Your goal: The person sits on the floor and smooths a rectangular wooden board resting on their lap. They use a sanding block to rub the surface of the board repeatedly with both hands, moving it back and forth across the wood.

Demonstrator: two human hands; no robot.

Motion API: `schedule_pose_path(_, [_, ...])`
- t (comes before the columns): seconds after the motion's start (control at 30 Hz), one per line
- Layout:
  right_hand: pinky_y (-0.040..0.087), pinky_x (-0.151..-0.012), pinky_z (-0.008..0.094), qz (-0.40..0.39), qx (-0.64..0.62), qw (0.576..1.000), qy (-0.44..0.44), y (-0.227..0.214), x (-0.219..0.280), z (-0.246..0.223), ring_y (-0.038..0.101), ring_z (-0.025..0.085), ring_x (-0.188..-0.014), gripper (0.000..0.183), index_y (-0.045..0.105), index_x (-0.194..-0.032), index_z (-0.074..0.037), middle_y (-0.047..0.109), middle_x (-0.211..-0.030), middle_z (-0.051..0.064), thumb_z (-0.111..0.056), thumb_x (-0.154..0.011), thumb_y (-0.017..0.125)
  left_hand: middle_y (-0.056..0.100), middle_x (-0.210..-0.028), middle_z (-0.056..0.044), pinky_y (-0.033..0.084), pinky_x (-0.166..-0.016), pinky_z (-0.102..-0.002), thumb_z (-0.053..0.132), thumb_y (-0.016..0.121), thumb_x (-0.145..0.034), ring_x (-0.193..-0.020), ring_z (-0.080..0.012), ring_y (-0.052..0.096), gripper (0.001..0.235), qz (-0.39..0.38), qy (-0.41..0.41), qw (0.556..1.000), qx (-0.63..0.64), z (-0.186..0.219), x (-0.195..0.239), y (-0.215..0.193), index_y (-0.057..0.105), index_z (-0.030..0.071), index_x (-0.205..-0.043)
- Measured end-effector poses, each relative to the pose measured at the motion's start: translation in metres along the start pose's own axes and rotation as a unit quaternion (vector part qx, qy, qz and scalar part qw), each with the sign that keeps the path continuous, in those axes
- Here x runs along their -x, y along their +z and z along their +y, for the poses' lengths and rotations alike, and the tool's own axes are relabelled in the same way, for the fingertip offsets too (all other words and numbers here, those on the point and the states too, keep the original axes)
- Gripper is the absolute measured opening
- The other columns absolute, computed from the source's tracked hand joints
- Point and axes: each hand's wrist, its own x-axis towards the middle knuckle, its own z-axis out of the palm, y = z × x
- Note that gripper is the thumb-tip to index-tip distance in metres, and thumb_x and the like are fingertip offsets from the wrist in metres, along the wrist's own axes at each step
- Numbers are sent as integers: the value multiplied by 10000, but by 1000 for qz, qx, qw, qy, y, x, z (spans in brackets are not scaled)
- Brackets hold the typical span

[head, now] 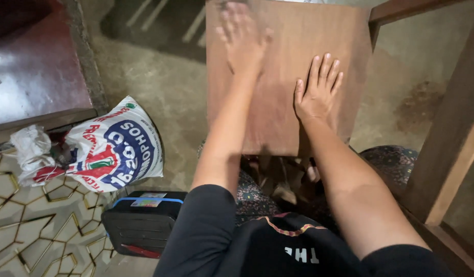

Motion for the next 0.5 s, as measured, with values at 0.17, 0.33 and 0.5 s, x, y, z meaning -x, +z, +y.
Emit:
schedule_pose_path(0.17, [221, -1297, 608, 66, 1, 998, -9, 2, 0, -1, 244, 439, -1589, 608, 375, -1684, -58, 280, -1724, 177, -405, -1187, 431, 84, -1783, -110, 185, -1362, -502, 844, 574, -1108, -1670, -283, 128, 1039, 76, 118, 990, 3, -4, 73, 18, 142, 133, -1730])
schedule_pose_path(0.33, [158, -1319, 603, 24, -14, 1000, 4, 5, 2, 0, 177, 415, -1617, 642, 295, -1710, -82, 226, -1754, 152, -424, -1180, 418, 72, -1787, -82, 58, -1324, -557, 844, 168, -1028, -1654, -271, 55, 983, 32, 145, 989, 6, -17, 100, 20, 125, 162, -1734])
schedule_pose_path(0.5, [190, -1309, 604, 45, 0, 999, -2, 5, -1, 0, 222, 434, -1600, 637, 335, -1695, -75, 270, -1736, 168, -426, -1168, 407, 27, -1785, -101, 119, -1331, -599, 866, 457, -1156, -1661, -284, 53, 1014, 19, 108, 994, -10, -2, 16, -14, 73, 129, -1736])
